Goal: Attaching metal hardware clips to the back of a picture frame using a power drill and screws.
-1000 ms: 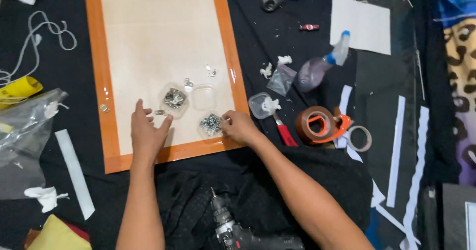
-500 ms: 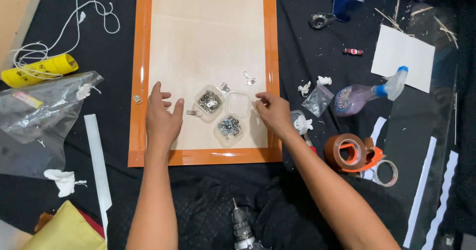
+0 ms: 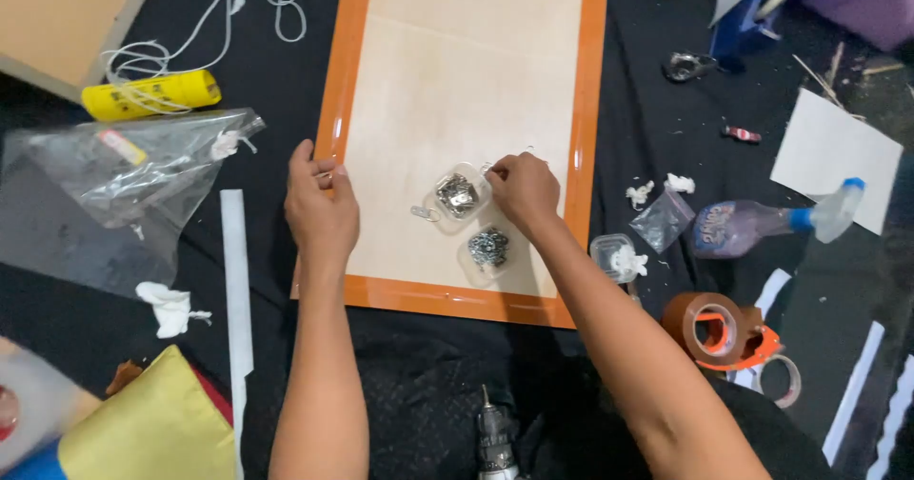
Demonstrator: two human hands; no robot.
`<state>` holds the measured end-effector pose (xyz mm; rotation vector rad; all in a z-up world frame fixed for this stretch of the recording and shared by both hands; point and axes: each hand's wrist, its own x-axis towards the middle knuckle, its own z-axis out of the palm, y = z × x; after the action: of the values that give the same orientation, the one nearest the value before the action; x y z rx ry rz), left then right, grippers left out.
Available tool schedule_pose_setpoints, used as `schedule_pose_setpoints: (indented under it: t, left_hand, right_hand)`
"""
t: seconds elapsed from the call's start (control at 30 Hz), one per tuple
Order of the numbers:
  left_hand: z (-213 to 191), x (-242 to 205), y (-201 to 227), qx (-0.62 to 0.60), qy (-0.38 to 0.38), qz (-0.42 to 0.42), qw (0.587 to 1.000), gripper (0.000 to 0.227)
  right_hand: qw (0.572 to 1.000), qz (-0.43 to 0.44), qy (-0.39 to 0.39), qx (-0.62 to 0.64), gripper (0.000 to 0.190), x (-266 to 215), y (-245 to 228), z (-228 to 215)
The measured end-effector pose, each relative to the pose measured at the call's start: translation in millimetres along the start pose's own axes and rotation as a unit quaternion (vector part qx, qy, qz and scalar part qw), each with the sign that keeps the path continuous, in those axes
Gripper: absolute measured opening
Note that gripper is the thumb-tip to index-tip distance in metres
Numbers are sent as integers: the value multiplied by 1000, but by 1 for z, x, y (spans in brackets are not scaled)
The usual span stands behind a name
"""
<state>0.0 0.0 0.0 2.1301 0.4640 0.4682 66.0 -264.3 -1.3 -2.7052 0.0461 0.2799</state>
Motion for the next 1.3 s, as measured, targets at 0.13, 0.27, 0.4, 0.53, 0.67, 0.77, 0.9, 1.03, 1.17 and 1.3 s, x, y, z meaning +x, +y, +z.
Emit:
schedule_pose_setpoints:
  t: [0.13,0.27,0.4,0.53,0.67,0.77,0.9,1.03,1.17,1.3]
  left_hand:
    - [24,-12,0,-6,4,4,1000,41]
    - [28,-28,38,38,-155,-77,984,46]
    - [42,-35,47,35,-267,-83,960,52]
    - [50,-39,41,35,-299,-54,952,51]
    - [23,-29,50,-10,-301,-54,952,49]
    - [25,-28,51,-19,-269,-47,962,46]
    - [35,-42,58,-88,-247,2,965,31]
    - [60,-76,68,-111,-339,55,932,24]
    - [64,-115,94,-175,-430,-10,886,29]
    - [65,-136,108,-342,-482,-109,799,47]
  right_hand:
    - [1000,19,-6,4,19,5,-6,-1]
    - [999,0,-28,-43,19,4,-8,-9]
    - [1000,5,-24,-19,18,3,-4,-14]
    - [997,-30,4,68,19,8,12,-22]
    - [988,18,29,148,16,-12,21,-64]
    - [977,28,65,199,13,-46,45,-105]
    - [983,38,39,177,18,-104,53,-157]
    - [951,82,15,298,23,-136,80,-154]
    - [916,111,-20,384,21,-137,75,-149]
    - [909,90,-94,396,20,-135,52,-155]
